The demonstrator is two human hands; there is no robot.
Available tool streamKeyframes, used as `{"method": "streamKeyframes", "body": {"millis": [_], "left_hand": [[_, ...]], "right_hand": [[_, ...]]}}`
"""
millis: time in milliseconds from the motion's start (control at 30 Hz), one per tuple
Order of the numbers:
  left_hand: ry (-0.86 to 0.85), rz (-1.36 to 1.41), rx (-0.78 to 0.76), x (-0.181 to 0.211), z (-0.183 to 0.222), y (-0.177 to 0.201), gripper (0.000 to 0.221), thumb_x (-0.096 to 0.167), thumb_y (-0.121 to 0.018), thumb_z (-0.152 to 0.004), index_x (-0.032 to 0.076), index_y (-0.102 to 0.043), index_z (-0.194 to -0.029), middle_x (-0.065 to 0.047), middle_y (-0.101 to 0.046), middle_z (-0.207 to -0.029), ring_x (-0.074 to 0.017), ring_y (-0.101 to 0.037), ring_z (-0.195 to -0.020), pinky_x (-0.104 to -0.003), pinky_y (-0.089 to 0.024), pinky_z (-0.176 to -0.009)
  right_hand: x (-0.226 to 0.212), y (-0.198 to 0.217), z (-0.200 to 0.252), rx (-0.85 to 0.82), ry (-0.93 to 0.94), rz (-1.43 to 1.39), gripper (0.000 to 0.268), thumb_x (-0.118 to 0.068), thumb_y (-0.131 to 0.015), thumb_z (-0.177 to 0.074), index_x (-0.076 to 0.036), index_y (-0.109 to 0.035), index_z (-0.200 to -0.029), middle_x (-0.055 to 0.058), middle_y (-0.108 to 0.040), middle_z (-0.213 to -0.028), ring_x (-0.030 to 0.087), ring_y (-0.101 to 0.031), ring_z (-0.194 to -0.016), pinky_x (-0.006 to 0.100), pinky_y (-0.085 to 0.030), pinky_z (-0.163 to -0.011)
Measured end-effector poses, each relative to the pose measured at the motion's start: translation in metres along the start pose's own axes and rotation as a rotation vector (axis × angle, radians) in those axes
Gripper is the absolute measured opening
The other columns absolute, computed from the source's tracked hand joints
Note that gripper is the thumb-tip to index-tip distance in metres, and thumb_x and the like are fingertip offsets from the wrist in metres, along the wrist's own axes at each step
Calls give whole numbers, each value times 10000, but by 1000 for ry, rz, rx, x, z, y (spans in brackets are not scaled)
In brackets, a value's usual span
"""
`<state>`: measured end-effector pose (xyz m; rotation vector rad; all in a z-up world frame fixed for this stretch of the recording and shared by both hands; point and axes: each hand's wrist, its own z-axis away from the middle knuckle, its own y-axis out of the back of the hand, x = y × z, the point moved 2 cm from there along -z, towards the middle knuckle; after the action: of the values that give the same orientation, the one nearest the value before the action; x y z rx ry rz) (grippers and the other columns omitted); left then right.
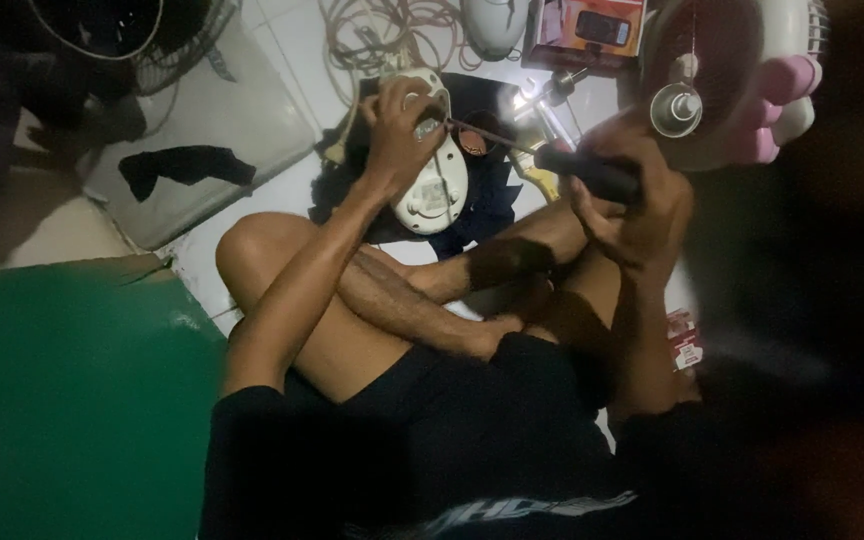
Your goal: Disassembling and reassembling the base of a small electric fan using a screwdriver while sitting on the floor.
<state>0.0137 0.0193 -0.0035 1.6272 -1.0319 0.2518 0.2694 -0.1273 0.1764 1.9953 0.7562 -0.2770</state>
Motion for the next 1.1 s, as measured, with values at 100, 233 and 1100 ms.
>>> {"method": "streamKeyframes", "body": {"millis": [100,233,1100], "left_hand": [[-6,10,13,-4,0,-5,135,248,-798,-871,171,-730,-958,-49,-564,-1216,-257,-456,-1239,-541,-236,-1065],[12,-21,1,-1,0,-1,146,266,-809,-881,176,-748,-979,-49,-559,-1226,-246,-441,-1234,-523,-250,-1053],[1,-70,-13,-2,2,-4,161,207,-793,-895,174,-751,-1048,-67,-557,-1273,-267,-459,-1277,-600,-222,-1098]], "right_hand": [[9,-13,2,16,60,-116,394,3,-842,-882,54,-600,-1189,208,-698,-1066,274,-664,-791,359,-573,-722],[7,-17,1,25,43,-158,392,24,-830,-851,55,-594,-1163,197,-687,-1008,272,-650,-752,348,-559,-686],[3,-19,8,-153,110,-91,482,34,-869,-841,44,-587,-1232,217,-663,-1140,315,-675,-961,378,-605,-826]]}}
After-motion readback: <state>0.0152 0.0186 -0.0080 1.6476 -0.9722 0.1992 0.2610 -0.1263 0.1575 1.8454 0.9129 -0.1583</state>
